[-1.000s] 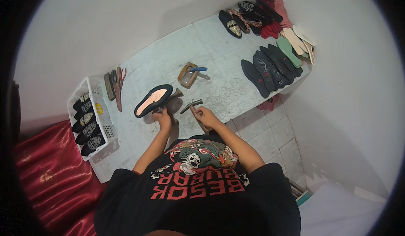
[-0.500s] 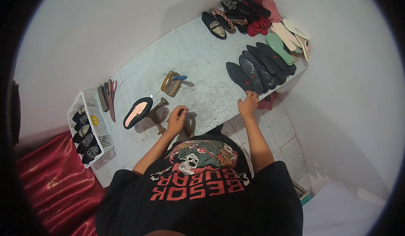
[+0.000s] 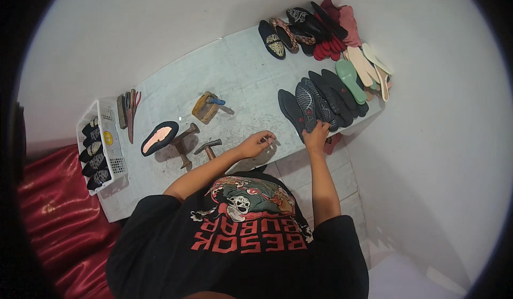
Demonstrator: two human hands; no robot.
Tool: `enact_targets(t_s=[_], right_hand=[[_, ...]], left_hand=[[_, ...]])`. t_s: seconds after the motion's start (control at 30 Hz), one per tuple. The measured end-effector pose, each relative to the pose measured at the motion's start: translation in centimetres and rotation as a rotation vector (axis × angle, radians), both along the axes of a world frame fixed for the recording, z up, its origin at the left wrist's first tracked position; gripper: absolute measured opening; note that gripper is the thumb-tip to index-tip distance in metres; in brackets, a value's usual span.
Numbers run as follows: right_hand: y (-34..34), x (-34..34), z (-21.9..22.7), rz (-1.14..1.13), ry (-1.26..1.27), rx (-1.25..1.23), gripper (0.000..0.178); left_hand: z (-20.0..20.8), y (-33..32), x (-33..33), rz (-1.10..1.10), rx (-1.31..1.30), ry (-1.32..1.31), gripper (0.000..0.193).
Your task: Applying glue to the bottom of shoe soles using a brush.
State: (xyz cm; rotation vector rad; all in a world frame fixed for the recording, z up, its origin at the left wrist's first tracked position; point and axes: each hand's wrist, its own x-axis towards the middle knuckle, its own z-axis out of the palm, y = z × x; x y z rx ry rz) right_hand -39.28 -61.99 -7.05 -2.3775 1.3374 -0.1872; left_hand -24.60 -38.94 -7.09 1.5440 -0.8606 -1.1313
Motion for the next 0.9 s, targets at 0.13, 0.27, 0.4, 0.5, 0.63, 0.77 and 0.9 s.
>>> enact_targets(t_s=[0.13,0.27,0.4,0.5,0.63,0.77,0.9], right_hand=[[0.2,-0.2,-1.2,0.038,-0.128,0.124,0.075],[2.3,0.3,-0.9,-0.025,-0.436,0.771,0.072],[8.3,2.1,5.2,0.071,-0.822,1.607,0.065],[11.5,3.2,7.2,0.262,-0.778,1.9,0.062],[13.9,3.9,4.6,0.251,-0.686,1.956,0.058],[14.0,4.7,2.2,0.394,-0.404,1.737,0.041],[13.6,5.9,2.1,0.519,0.191,1.334,0.031]], left_hand=[[-0.9,0.0,0.0,0.007,-0.015,0.072,0.025],[-1.5,0.3,0.9,0.169,0.025,0.264,0.032],[-1.0,1.0,2.3,0.24,-0.048,0.299,0.048],[1.0,1.1,3.1,0.196,0.096,0.451,0.066],[4.1,2.7,3.5,0.324,-0.27,1.006,0.086],[3.9,5.9,4.5,0.257,-0.271,0.723,0.087],[4.3,9.8,4.1,0.222,-0.281,0.428,0.083]])
